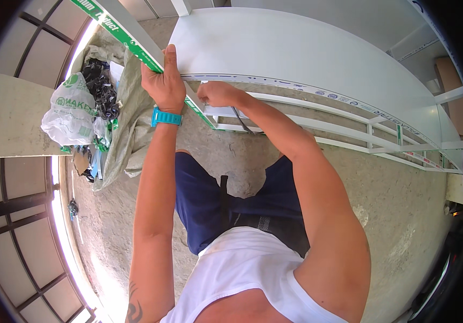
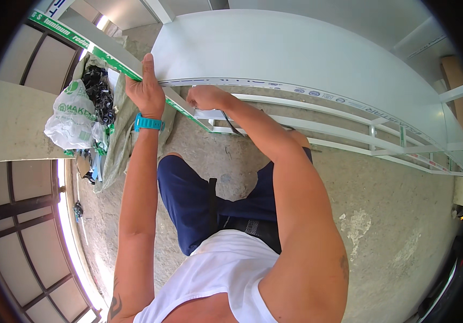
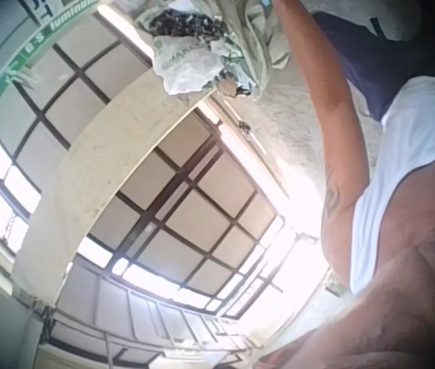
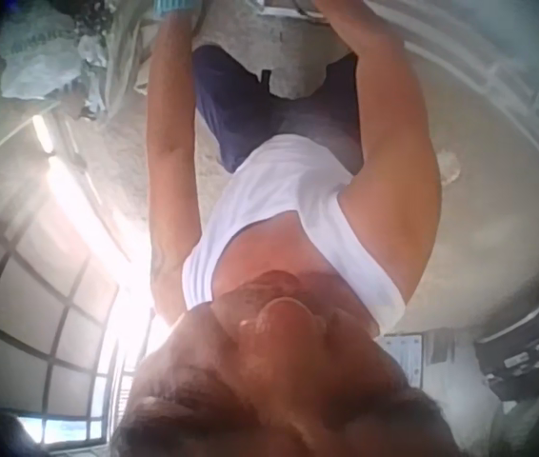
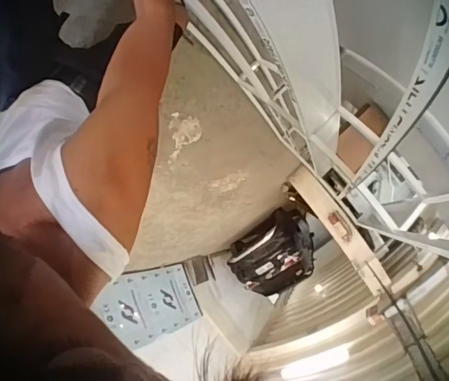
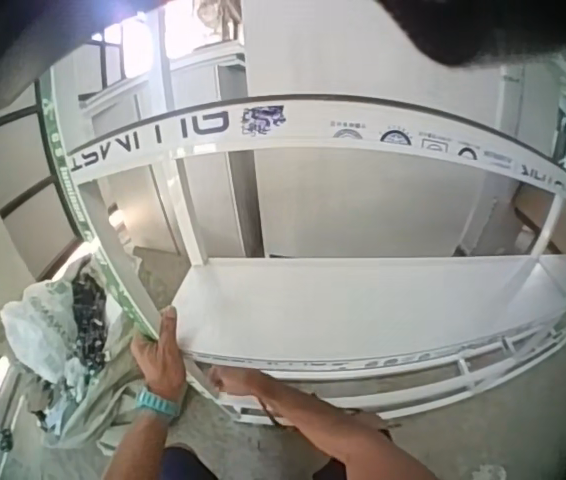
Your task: Measuring and adjusting parts of a metal shelving unit using a tape measure.
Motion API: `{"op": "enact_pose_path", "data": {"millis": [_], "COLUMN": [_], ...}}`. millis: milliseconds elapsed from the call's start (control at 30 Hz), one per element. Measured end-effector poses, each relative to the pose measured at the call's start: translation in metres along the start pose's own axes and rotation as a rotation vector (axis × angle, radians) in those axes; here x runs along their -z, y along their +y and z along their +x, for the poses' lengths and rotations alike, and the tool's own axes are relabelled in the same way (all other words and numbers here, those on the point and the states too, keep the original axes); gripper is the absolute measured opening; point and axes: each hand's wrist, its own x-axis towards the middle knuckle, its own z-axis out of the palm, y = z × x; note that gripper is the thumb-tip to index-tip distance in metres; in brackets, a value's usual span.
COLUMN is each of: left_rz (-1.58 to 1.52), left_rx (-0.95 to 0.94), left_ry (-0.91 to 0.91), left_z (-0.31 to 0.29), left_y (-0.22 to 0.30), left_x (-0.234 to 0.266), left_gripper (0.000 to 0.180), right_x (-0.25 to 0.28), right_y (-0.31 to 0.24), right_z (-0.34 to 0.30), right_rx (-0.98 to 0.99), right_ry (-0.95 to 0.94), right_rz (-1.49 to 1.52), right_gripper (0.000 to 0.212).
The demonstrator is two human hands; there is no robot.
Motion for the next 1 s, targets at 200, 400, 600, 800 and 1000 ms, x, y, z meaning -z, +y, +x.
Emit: {"op": "enact_pose_path", "data": {"millis": [200, 400, 600, 800, 1000], "left_rz": [-0.012, -0.003, 0.034, 0.017, 0.019], "left_rx": [0.021, -0.005, -0.037, 0.019, 0.013], "left_ry": [-0.017, -0.009, -0.010, -0.014, -0.010], "left_z": [-0.002, -0.001, -0.001, -0.001, -0.001], "left_y": [0.007, 0.004, 0.003, 0.009, 0.005], "left_x": [-0.004, -0.005, -0.003, -0.007, -0.002], "left_gripper": [0.024, 0.026, 0.028, 0.025, 0.025], "right_x": [0.001, -0.004, -0.017, -0.030, -0.001], "right_y": [0.000, -0.004, 0.000, 0.012, 0.007], "right_z": [-0.012, -0.006, -0.008, -0.006, 0.002], "right_rx": [0.133, 0.040, 0.102, 0.042, -0.017], "right_ry": [0.170, 0.033, 0.024, 0.127, -0.018], "right_rz": [0.039, -0.246, -0.486, -0.454, -0.035], "right_gripper": [0.010, 0.012, 0.015, 0.011, 0.005]}}
